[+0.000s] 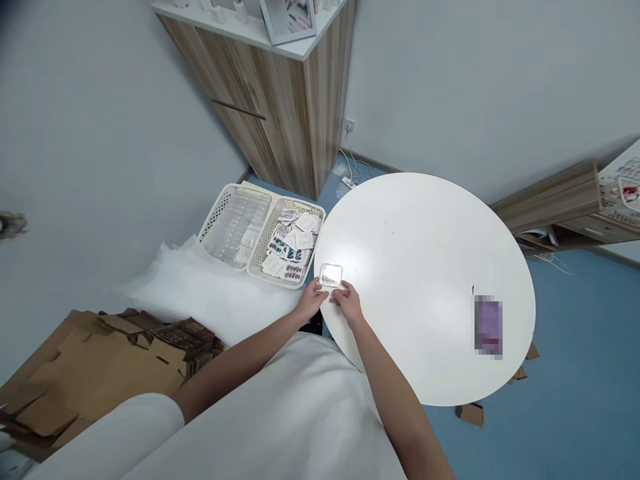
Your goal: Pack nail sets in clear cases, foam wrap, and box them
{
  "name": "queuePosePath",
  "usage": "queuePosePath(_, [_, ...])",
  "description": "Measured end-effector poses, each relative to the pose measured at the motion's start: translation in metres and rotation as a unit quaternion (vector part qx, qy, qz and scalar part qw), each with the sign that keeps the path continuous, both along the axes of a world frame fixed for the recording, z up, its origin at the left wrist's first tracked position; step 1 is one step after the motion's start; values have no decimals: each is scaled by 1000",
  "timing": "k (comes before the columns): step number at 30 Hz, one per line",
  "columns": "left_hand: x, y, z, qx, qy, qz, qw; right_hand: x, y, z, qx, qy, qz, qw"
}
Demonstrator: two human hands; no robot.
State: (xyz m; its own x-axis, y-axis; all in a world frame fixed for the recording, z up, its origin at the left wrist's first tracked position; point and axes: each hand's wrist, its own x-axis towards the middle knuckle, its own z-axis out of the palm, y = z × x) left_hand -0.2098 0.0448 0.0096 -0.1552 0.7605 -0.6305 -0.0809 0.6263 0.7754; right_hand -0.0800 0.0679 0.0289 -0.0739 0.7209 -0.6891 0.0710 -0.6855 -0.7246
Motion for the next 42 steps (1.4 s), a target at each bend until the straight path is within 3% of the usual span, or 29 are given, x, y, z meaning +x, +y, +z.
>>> queuePosePath(13, [-4,14,-6,29,-23,-6,999,-1,12,-6,18,16,-41,999])
queuePosePath(22, [-5,15,-12,32,-21,-11,999,-1,10,-7,30,3,-20,999])
queuePosePath(42, [-1,11,-5,38,14,-26,999,10,-2,0,31,-16,2,999])
